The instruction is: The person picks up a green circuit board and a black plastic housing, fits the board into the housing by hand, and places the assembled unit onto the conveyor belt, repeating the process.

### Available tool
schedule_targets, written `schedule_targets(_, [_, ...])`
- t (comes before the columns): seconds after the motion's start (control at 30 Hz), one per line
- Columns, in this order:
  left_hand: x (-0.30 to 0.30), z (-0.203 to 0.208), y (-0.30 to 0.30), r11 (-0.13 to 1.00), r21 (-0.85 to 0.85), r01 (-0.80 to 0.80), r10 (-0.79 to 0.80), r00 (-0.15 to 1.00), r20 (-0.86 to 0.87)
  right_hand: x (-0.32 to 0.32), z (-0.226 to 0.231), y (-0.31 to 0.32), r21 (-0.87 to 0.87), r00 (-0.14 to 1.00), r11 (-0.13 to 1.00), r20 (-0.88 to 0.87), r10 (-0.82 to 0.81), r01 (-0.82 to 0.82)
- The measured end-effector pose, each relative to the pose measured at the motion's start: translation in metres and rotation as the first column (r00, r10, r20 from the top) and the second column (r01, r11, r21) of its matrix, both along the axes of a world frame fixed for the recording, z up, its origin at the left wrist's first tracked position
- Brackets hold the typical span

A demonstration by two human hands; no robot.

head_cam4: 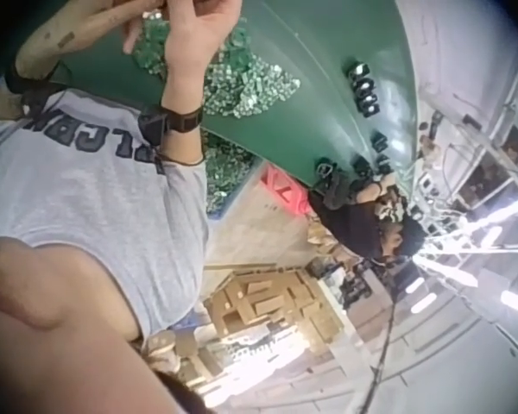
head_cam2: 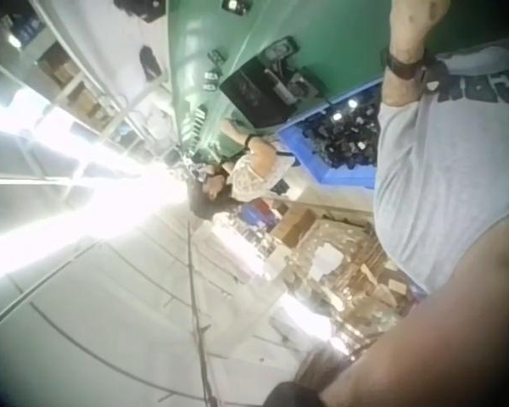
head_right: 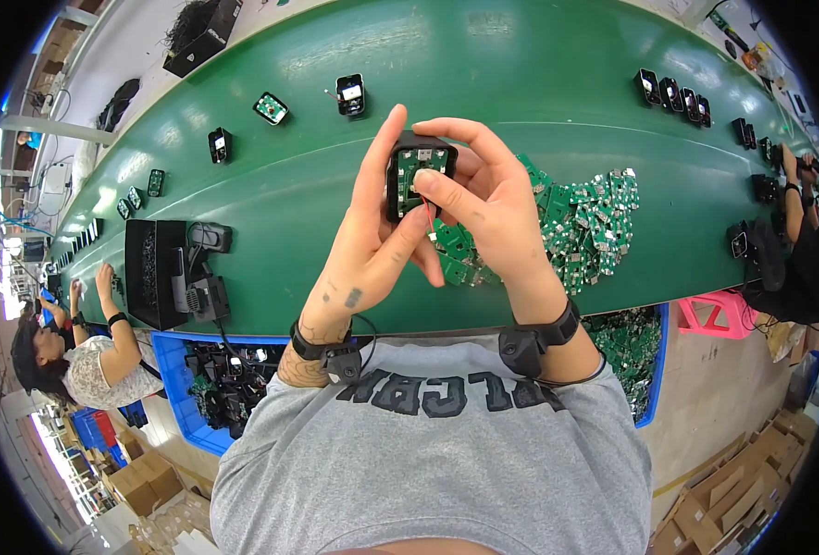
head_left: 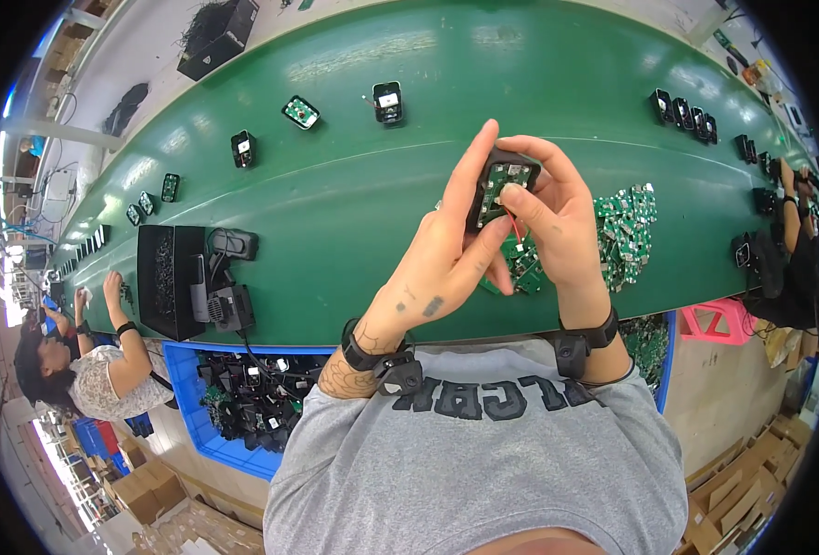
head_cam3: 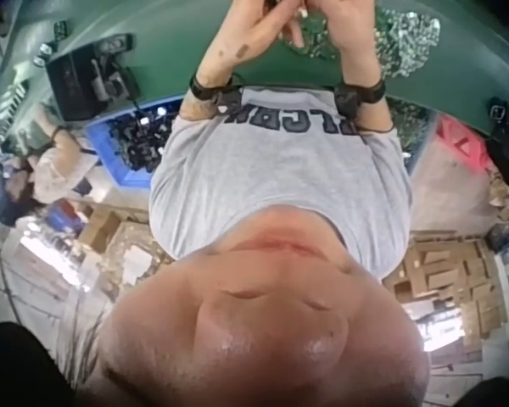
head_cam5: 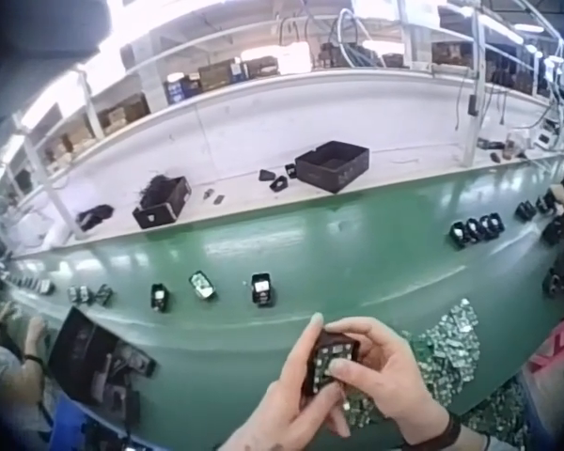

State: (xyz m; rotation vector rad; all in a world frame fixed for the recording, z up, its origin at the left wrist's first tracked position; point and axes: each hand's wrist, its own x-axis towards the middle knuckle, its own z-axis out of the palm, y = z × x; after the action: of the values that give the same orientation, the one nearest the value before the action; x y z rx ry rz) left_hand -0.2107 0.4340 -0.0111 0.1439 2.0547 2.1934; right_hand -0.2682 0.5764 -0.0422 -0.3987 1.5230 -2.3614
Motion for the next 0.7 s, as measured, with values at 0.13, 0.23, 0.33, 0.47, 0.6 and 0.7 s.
schedule_targets(0.13, [0.004,-0.008,-0.002,0.999,-0.019,0.039,-0.040,0.997,-0.073,0.002,0.014,0.007,0.054,0.994,0.992,0.007,0.110,-0.110])
schedule_targets(0.23, [0.006,-0.007,0.004,1.000,0.020,-0.016,0.018,0.992,-0.128,0.003,0.014,0.005,0.065,0.994,0.993,-0.027,0.103,-0.101])
schedule_targets(0.33, [0.004,-0.011,0.006,0.996,0.081,-0.043,0.047,0.998,-0.044,0.000,0.007,0.006,0.035,0.996,0.996,-0.031,0.079,-0.078])
schedule_targets(0.47, [0.003,-0.020,0.011,0.985,0.124,-0.116,0.124,0.990,-0.061,-0.002,-0.002,0.005,-0.036,0.995,0.995,-0.006,0.095,-0.095])
schedule_targets(0.6, [0.002,-0.029,0.007,0.986,0.150,-0.069,0.078,0.995,-0.057,-0.002,-0.010,0.003,-0.046,0.998,0.997,-0.024,0.065,-0.066])
schedule_targets(0.7, [-0.001,-0.039,0.014,0.988,0.122,-0.099,0.110,0.990,-0.090,-0.008,-0.017,0.005,-0.065,0.995,0.994,-0.057,0.081,-0.084])
